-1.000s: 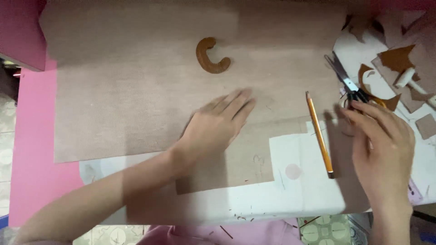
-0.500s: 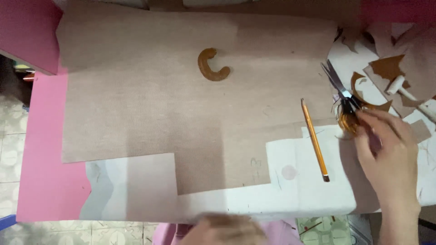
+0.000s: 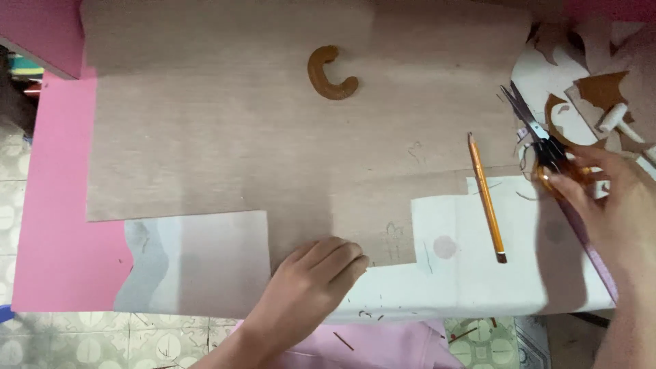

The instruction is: Hand-sewing a small leather piece, cutting it out with scissors, and tracing its shape onto another surface.

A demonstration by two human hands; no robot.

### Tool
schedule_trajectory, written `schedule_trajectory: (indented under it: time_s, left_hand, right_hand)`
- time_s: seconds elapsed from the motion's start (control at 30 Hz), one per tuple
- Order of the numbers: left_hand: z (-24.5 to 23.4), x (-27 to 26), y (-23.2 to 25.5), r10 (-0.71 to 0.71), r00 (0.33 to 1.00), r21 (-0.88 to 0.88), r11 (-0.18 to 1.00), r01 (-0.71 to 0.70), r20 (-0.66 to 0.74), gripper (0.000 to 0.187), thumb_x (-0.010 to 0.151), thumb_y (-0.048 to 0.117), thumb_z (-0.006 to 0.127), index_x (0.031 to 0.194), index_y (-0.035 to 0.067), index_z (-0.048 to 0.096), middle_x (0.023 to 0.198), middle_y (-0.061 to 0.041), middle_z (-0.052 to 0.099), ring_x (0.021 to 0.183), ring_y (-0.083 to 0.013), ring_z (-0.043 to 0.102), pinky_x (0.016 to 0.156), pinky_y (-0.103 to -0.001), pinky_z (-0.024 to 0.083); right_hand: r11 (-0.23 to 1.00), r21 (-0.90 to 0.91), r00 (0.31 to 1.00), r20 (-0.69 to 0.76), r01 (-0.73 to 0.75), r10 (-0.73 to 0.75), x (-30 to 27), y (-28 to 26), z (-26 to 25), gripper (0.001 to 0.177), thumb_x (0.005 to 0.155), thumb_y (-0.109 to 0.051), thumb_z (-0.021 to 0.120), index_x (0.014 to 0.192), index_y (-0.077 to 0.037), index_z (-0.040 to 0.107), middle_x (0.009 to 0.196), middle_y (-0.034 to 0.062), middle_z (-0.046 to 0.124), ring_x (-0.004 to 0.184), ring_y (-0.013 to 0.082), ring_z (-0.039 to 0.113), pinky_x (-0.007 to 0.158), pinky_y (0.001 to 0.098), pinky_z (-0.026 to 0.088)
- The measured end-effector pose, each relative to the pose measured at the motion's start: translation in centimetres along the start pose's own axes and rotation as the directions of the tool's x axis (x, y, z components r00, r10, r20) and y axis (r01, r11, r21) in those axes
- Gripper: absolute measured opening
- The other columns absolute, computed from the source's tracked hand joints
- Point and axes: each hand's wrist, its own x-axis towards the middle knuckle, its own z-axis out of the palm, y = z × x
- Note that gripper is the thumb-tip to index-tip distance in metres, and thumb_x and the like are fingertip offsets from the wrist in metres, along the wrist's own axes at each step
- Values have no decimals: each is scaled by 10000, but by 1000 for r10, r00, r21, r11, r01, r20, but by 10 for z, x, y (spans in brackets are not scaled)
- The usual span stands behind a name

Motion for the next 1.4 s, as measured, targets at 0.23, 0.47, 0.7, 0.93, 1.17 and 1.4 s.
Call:
schedule_trajectory:
  time_s: [0.23,0.47,0.7,0.93,1.17,1.4]
  left_hand:
    - [-1,7,-8,283,959,317,910,-267,-3,182,943,-130,607,886,38,648,911,-56,563,839,-188,551,714,-270,543]
    - [5,8,-19,425,904,362,851,-381,-48,180,921,-140,602,831,15,610,907,-88,513,746,-173,453,619,-245,437]
    - [4,10,-19,428,897,241,887,-394,-109,67,975,-73,689,924,-32,672,867,-90,588,747,-205,550,668,-277,518]
    - [0,11,-21,460,876,237,875,-421,-143,93,980,-69,655,903,-24,682,871,-101,611,775,-213,592,690,-272,530]
    - [-6,14,-21,454,868,232,883,-408,-201,130,1008,18,674,885,-6,639,860,-96,641,775,-197,603,661,-259,501]
    - [-4,13,-22,454,868,218,885,-412,-202,110,1013,38,681,921,-11,646,898,-105,662,799,-202,629,680,-272,525]
  right_hand:
    - [984,155,995,66,-90,80,-9,38,17,295,1045,37,795,1300,155,706,1122,247,694,988,310,645,778,396,533]
    - [755,504,907,267,-420,327,-94,73,19,372,1277,-163,426,1029,83,555,1122,230,693,839,288,621,736,383,504]
    - [113,568,528,650,-816,547,-195,-41,12,527,988,-304,487,869,192,616,578,302,513,525,417,497,539,519,376]
    - [546,390,668,352,-741,655,-161,-243,23,428,888,-319,499,590,-38,622,461,87,475,429,216,445,475,370,352]
    - [685,9,469,735,-728,490,-201,-191,75,620,866,-625,303,1019,-338,831,994,-172,868,969,2,801,908,177,537]
    - [720,58,482,779,-692,400,-171,-216,36,718,662,-765,190,646,-316,750,558,-212,812,573,32,762,632,196,531]
